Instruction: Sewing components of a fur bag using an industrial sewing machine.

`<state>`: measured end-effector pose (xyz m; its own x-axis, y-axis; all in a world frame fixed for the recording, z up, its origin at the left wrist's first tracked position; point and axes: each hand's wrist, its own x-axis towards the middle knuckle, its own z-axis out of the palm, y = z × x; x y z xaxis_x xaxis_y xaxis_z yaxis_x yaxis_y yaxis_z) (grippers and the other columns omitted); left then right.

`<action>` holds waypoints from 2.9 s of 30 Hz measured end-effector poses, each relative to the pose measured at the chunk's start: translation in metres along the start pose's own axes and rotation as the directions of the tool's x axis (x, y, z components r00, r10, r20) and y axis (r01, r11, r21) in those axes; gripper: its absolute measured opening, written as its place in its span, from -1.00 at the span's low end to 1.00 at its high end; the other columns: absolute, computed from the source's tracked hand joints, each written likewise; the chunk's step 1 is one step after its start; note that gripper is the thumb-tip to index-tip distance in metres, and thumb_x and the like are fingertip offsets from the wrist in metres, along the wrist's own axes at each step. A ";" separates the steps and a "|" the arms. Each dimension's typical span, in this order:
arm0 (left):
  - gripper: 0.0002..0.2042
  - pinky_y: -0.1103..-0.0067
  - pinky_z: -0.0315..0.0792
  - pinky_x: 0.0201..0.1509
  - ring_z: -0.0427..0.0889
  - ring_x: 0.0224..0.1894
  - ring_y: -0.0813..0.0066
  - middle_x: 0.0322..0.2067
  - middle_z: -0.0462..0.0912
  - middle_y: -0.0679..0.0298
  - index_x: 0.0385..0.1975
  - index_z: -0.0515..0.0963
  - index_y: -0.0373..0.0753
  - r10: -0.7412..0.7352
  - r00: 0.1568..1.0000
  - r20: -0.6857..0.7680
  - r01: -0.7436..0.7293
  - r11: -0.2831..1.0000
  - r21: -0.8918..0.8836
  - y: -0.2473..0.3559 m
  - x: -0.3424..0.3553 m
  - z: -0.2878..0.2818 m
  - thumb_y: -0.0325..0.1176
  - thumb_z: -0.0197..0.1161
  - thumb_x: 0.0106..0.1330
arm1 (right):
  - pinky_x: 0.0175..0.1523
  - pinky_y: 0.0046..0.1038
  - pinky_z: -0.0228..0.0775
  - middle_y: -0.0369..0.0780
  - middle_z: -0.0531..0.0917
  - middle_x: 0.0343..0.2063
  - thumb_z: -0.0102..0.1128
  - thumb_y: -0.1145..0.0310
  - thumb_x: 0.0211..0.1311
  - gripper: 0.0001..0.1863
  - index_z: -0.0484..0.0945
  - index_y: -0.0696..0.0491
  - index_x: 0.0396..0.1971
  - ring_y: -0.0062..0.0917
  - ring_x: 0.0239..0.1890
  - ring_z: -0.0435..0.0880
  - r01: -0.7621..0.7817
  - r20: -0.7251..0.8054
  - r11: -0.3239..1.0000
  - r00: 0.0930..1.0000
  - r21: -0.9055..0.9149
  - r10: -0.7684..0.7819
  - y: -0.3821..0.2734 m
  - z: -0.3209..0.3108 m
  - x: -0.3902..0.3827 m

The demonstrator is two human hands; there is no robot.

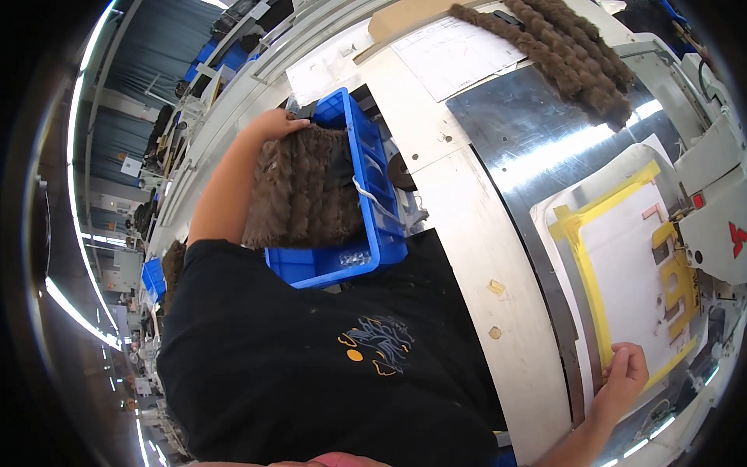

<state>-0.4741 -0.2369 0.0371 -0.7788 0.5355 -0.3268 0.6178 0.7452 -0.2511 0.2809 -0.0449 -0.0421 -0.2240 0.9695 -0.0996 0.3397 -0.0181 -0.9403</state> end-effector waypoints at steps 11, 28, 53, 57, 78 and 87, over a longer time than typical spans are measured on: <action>-0.44 0.54 0.52 -0.32 0.56 -0.40 0.54 -0.34 0.58 0.32 0.08 0.55 -0.20 0.048 0.990 0.134 0.045 0.789 -0.613 -0.049 -0.037 0.012 0.17 0.34 0.37 | -0.41 -0.67 0.08 -0.42 0.37 -0.59 0.09 0.31 0.55 -0.78 0.57 0.08 -0.33 -0.78 -0.54 0.29 -0.078 0.052 0.995 0.996 0.063 0.075 0.001 0.001 -0.007; -0.71 0.50 0.59 -0.21 0.66 -0.27 0.40 -0.29 0.58 0.30 -0.21 0.53 -0.12 -0.005 1.000 -0.008 -0.008 -0.087 -0.996 -0.114 -0.042 0.048 -0.71 0.15 0.17 | -0.36 -0.72 0.15 -0.43 0.36 -0.53 0.11 0.30 0.55 -0.82 0.54 0.03 -0.30 -0.79 -0.49 0.25 -0.133 0.144 0.990 0.982 0.049 0.125 -0.016 0.003 -0.008; -0.60 0.65 0.45 -0.13 0.61 -0.18 0.58 -0.25 0.63 0.28 -0.04 0.46 -0.21 0.652 0.595 -0.470 -0.674 0.085 -0.734 0.221 -0.119 -0.105 -0.60 0.24 0.05 | -0.13 -0.52 0.56 -0.17 0.77 -0.30 0.42 0.21 0.29 -0.59 0.67 0.20 -0.02 -0.59 -0.30 0.70 0.034 0.570 0.992 0.821 -0.122 0.042 -0.102 0.050 -0.004; -0.64 0.58 0.47 -0.13 0.60 -0.21 0.55 -0.24 0.63 0.25 -0.02 0.46 -0.26 0.878 0.211 -0.429 -0.854 -0.048 -0.518 0.322 -0.156 -0.071 -0.55 0.28 0.16 | 0.06 -0.44 0.55 -0.06 0.69 0.04 0.43 0.08 0.32 -0.27 0.40 0.22 0.32 -0.48 -0.03 0.70 0.016 0.563 0.994 0.823 0.109 -0.075 -0.101 0.096 -0.011; -0.35 0.43 0.45 0.14 0.59 0.03 0.32 -0.11 0.66 0.12 0.25 0.45 -0.22 0.994 -0.032 0.101 -0.847 0.027 -0.531 0.502 -0.178 -0.050 0.00 0.49 0.27 | 0.15 -0.46 0.54 -0.26 0.68 0.05 0.17 0.69 0.24 -0.49 0.52 0.12 0.22 -0.56 0.03 0.68 -0.302 0.173 0.848 0.953 0.435 0.250 -0.047 -0.015 -0.029; -0.38 0.53 0.43 0.19 0.55 -0.02 0.47 0.03 0.63 0.27 0.34 0.46 -0.16 0.917 -0.398 0.032 -0.600 -0.233 -0.765 0.509 -0.182 -0.037 -0.58 0.32 0.21 | 0.10 -0.52 0.50 -0.27 0.71 -0.05 0.31 0.60 0.26 -0.52 0.53 0.17 0.20 -0.63 -0.04 0.65 -0.274 0.076 0.921 0.962 0.276 0.263 -0.036 -0.015 -0.015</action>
<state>-0.0217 0.0597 0.0030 0.8798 0.4574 -0.1298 0.2398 -0.1913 0.9518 0.2858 -0.0555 -0.0019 -0.1958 0.9089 -0.3682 0.1221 -0.3499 -0.9288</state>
